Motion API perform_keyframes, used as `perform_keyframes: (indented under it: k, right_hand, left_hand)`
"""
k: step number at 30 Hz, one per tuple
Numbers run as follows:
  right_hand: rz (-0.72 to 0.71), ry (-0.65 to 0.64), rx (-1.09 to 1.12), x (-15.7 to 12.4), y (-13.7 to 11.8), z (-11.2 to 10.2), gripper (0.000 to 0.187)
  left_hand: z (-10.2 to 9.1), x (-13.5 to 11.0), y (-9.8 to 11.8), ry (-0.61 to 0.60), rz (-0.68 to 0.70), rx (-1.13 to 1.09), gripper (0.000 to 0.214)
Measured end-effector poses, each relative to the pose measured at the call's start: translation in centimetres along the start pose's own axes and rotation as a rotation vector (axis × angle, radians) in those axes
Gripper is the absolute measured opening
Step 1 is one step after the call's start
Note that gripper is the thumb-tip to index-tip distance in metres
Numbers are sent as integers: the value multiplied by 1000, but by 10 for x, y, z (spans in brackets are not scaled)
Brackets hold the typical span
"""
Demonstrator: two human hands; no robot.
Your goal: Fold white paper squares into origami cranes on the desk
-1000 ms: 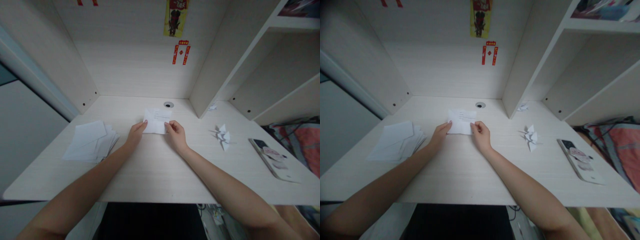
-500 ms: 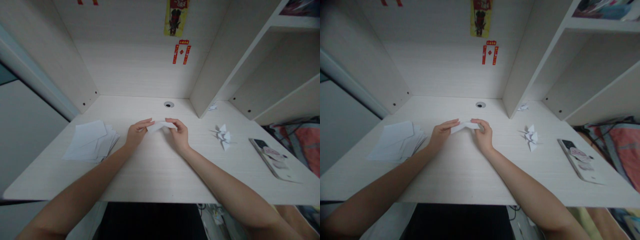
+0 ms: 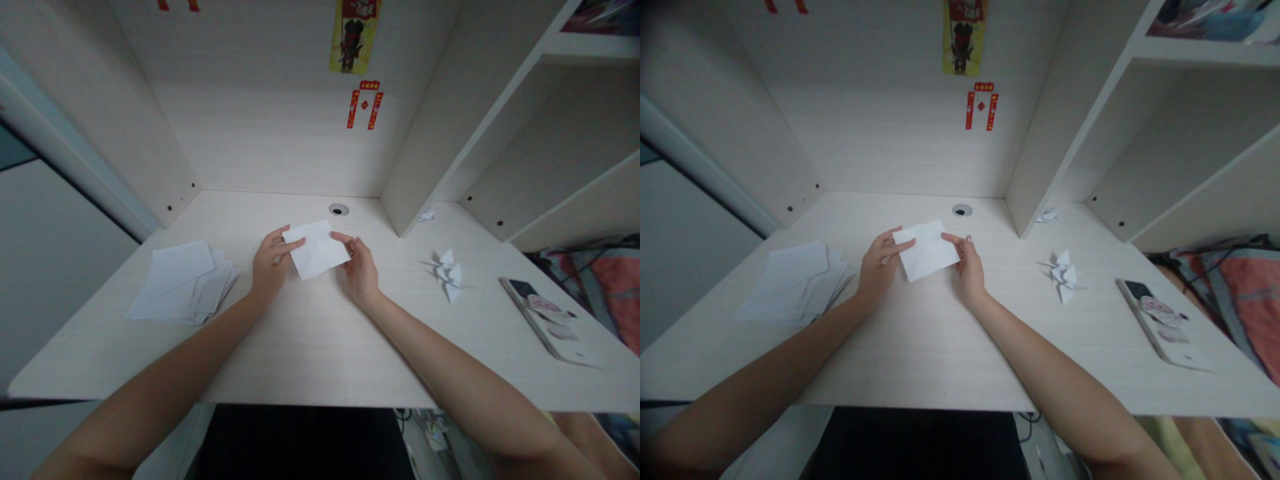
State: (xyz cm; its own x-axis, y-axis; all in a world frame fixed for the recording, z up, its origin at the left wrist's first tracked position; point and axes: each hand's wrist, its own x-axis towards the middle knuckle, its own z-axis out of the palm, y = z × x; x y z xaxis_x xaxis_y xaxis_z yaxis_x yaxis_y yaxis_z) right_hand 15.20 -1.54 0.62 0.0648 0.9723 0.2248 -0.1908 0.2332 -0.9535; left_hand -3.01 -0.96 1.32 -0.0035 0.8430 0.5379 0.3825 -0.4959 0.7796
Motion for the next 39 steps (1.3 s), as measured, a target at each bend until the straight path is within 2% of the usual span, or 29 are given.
perform_keyframes:
  k: [2, 4, 7, 12, 16, 21, 25, 32, 39]
  right_hand:
    - [31, 5, -19, 0, -2, 1, 54]
    - [17, -20, -34, -1, 0, 1, 46]
    - [-37, -51, -42, -1, 5, 1, 44]
    - [-126, 50, -151, 2, 12, -3, 36]
    - [-149, 59, -187, 3, 12, -4, 34]
    - [-160, 53, -195, 1, 11, -3, 30]
    - [-135, 49, -143, 1, 14, -3, 31]
    - [-10, 41, -19, 3, 15, -2, 35]
    - [41, 27, 26, 1, 11, 0, 39]
  left_hand:
    - [1, 0, 1, -9, -18, -17, 27]
    - [1, 0, 4, -28, -40, -39, 28]
    - [-1, 1, 7, -85, -107, -129, 31]
    - [1, 3, 11, -170, -292, -344, 38]
    - [6, 2, 10, -213, -374, -366, 59]
    - [9, 0, 6, -230, -362, -313, 68]
    - [8, 0, 7, -243, -342, -264, 66]
    - [8, 0, 5, -269, -350, -244, 56]
    - [8, -1, 4, -283, -367, -324, 49]
